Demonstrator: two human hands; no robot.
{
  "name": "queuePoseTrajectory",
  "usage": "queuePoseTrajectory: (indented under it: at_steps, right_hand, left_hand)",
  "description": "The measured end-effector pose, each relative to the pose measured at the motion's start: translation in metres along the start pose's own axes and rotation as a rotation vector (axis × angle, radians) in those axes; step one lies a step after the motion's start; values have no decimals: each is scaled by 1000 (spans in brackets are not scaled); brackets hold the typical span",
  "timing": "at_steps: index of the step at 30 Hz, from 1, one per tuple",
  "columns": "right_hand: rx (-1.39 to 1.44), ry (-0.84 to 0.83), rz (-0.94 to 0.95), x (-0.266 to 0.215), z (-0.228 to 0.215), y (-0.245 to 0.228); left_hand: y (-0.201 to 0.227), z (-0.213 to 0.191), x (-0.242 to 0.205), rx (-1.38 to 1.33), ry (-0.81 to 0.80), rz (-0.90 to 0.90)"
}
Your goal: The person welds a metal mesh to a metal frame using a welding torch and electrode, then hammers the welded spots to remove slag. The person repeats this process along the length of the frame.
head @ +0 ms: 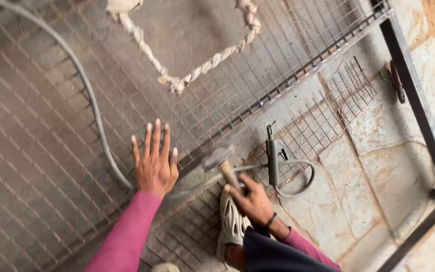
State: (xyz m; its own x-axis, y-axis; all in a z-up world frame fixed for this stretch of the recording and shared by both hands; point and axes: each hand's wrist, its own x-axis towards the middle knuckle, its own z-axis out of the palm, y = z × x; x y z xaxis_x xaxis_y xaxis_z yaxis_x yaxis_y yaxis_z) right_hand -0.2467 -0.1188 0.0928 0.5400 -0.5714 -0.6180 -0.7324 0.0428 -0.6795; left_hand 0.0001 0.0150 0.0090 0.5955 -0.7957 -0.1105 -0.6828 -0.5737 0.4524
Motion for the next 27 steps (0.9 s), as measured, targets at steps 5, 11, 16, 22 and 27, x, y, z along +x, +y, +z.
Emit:
queuePoseTrajectory:
  at_steps: [5, 11, 16, 22, 27]
  right_hand:
    - [-254, -77, -322, -10, -8, 4]
    - [-146, 213, -716, 15, -40, 32]
    - [-625, 751, -241, 33, -79, 92]
    - [-469, 532, -88, 46, -68, 115]
    - [-671, 417, 125, 50, -70, 110]
  left_hand:
    - [28, -56, -4, -592, -301, 105]
    - [105, -120, 7, -652, -635, -13]
    - [124, -168, 15, -508, -342, 94]
    - [136, -193, 27, -579, -159, 241]
    - [142, -186, 42, -424, -157, 202]
